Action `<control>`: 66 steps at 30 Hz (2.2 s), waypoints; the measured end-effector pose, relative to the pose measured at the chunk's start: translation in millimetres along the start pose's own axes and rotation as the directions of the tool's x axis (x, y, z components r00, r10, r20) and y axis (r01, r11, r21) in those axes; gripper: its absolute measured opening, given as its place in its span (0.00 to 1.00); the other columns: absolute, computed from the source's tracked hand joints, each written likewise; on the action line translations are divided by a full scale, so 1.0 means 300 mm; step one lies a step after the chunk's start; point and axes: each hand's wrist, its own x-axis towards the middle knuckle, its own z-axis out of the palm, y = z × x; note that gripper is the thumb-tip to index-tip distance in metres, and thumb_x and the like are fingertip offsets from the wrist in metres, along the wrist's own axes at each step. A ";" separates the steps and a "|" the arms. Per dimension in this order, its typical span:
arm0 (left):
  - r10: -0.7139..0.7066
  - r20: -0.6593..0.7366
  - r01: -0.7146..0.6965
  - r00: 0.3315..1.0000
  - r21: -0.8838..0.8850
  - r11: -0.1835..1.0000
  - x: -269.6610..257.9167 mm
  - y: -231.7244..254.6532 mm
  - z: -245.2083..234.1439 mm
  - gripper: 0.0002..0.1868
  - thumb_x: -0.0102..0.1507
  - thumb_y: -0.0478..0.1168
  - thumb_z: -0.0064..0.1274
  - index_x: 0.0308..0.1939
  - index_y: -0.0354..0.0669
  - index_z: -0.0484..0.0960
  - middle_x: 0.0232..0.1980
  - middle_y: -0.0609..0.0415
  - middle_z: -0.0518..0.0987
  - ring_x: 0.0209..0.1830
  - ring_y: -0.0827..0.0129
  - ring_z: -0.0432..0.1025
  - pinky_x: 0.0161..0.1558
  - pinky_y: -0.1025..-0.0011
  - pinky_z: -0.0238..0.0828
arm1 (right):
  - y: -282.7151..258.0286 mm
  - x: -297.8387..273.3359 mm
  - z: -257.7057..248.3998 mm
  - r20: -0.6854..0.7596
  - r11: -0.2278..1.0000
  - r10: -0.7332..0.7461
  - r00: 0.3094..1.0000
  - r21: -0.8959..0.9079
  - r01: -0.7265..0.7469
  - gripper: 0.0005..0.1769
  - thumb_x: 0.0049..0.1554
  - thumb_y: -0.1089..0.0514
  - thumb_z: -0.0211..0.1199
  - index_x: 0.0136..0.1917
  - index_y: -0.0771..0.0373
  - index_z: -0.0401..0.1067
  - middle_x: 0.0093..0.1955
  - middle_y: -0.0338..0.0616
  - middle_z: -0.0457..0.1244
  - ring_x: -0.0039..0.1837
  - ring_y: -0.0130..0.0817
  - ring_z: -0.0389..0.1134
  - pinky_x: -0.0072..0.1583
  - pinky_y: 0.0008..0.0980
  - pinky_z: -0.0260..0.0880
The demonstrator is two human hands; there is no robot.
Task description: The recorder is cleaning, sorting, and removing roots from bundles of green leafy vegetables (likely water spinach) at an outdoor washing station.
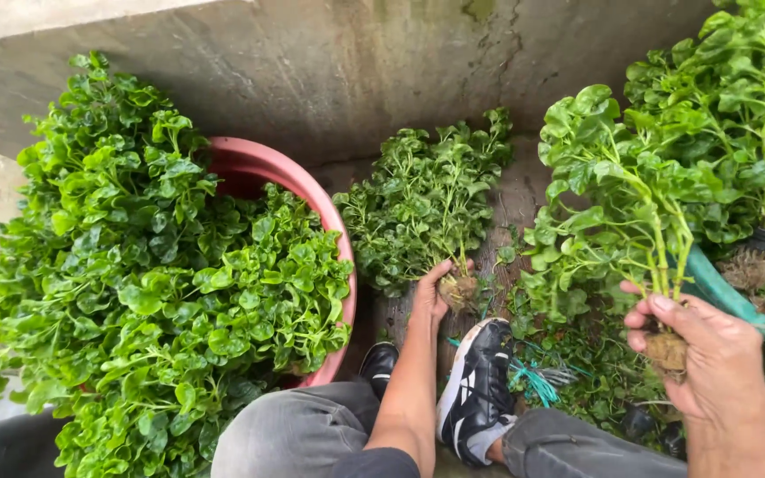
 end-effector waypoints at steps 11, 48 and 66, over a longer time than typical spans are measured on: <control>-0.320 0.328 0.183 0.889 0.386 0.904 -0.008 0.068 0.147 0.32 0.67 0.38 0.60 0.71 0.22 0.70 0.54 0.40 0.81 0.48 0.62 0.78 0.52 0.57 0.80 | -0.239 0.105 0.387 0.083 0.963 -0.113 0.990 -0.238 0.129 0.12 0.65 0.67 0.59 0.57 0.80 0.75 0.46 0.56 0.69 0.39 0.33 0.69 0.41 0.27 0.71; -0.292 0.073 0.266 0.954 0.250 0.931 -0.067 -0.142 0.428 0.09 0.60 0.37 0.59 0.38 0.34 0.77 0.36 0.43 0.80 0.36 0.56 0.79 0.41 0.58 0.83 | 0.291 -0.096 0.187 0.161 0.451 -0.419 0.893 -0.817 0.359 0.26 0.59 0.54 0.59 0.66 0.73 0.71 0.64 0.66 0.63 0.61 0.55 0.68 0.61 0.43 0.69; -0.033 0.943 -0.776 0.330 0.251 -0.578 -0.301 -0.137 0.600 0.21 0.74 0.48 0.41 0.69 0.49 0.73 0.68 0.52 0.77 0.71 0.60 0.69 0.74 0.59 0.67 | 0.421 0.158 -0.033 0.334 0.495 -0.613 0.716 -0.544 0.677 0.31 0.51 0.53 0.70 0.67 0.60 0.72 0.72 0.49 0.64 0.74 0.48 0.63 0.75 0.46 0.61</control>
